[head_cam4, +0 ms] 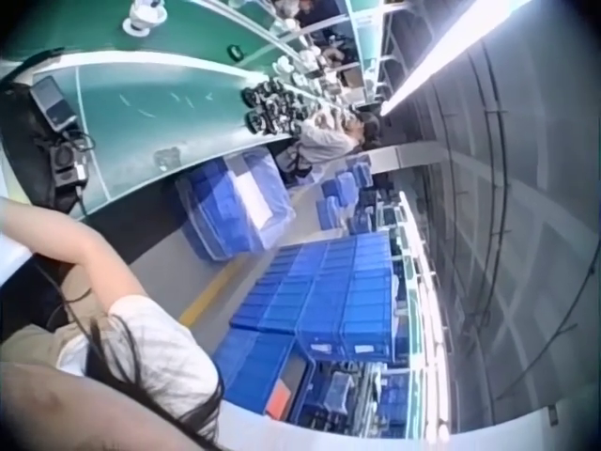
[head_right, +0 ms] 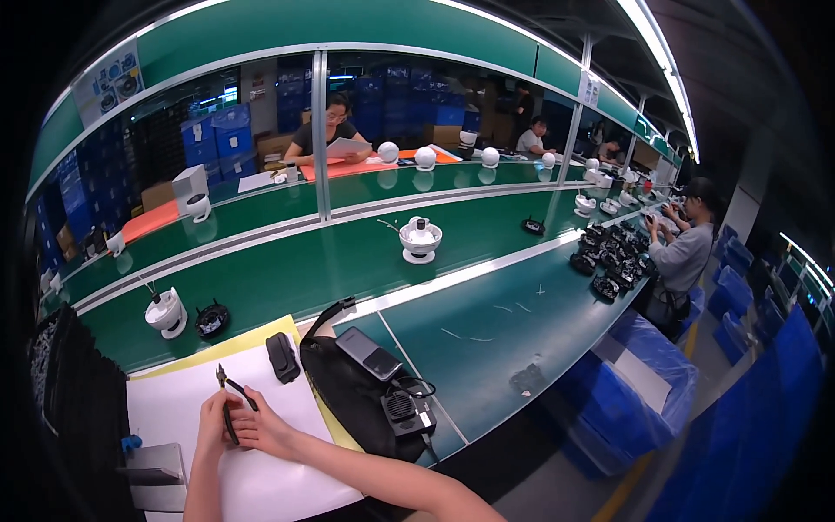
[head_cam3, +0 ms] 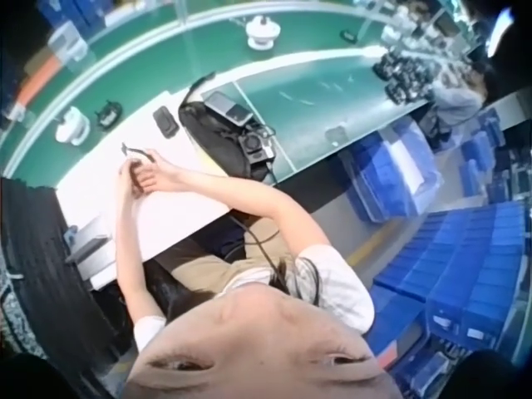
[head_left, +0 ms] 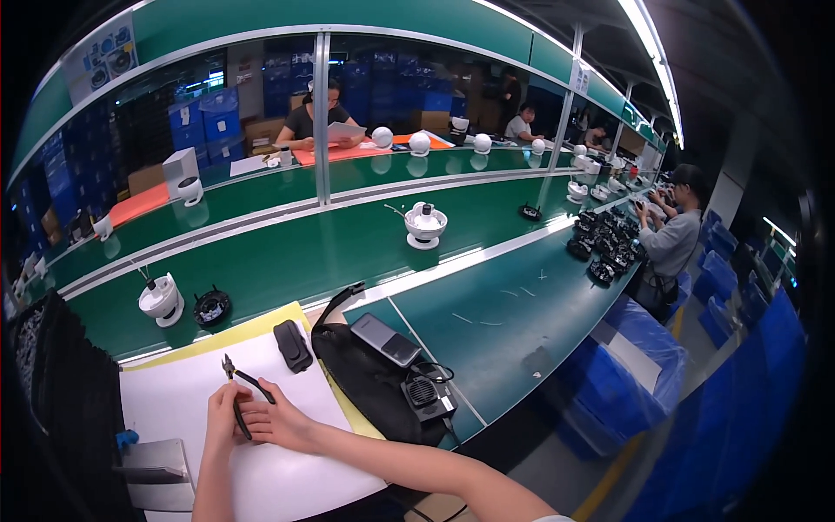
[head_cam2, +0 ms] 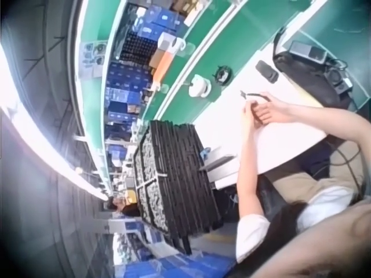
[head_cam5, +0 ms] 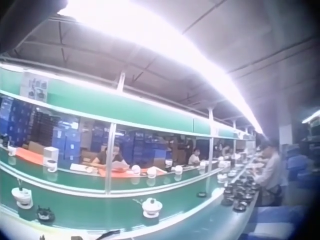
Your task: Trimming excess wire leads from electronic components using pliers at an assembly line workstation.
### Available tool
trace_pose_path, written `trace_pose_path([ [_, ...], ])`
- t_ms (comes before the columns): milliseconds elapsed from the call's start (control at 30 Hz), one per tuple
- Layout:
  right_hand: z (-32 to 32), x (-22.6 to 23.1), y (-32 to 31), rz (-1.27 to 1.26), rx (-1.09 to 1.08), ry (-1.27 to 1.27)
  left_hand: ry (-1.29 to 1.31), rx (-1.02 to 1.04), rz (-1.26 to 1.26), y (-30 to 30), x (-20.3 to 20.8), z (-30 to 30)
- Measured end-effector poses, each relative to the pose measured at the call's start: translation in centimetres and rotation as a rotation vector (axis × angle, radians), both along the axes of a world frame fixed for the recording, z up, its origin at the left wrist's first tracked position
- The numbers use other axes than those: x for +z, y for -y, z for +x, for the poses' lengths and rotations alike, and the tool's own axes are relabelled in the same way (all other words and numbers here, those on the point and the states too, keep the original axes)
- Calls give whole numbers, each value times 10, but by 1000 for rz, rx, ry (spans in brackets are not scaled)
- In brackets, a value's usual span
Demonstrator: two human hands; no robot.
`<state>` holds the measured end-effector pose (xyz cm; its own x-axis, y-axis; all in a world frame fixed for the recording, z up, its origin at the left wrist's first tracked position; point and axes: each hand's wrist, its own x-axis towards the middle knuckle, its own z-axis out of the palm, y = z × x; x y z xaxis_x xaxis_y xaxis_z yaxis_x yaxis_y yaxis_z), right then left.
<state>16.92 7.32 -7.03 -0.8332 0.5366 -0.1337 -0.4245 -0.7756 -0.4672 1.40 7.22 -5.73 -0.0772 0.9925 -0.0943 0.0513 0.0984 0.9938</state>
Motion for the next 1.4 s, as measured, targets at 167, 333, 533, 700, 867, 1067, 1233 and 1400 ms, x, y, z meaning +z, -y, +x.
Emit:
trace_pose_path([
  [167,0,-3,0,-40,-29,-42,85,31,-88,1,2,10],
  [333,3,6,9,-64,17,-21,130,118,-15,7,-3,17],
  [533,5,-1,9,-14,16,-21,199,83,-34,1,-13,20],
  [700,-4,0,12,-33,-21,6,211,193,-149,19,18,37],
  [867,-2,-4,7,-20,-90,-53,589,3,-213,3,-14,9],
  [1067,-2,2,14,99,-118,48,240,93,-96,8,0,18],
  [1233,-5,9,16,93,-140,83,248,15,-19,20,14,18],
  [1400,-3,8,10,-13,-43,-20,229,77,-27,-4,8,-3],
])
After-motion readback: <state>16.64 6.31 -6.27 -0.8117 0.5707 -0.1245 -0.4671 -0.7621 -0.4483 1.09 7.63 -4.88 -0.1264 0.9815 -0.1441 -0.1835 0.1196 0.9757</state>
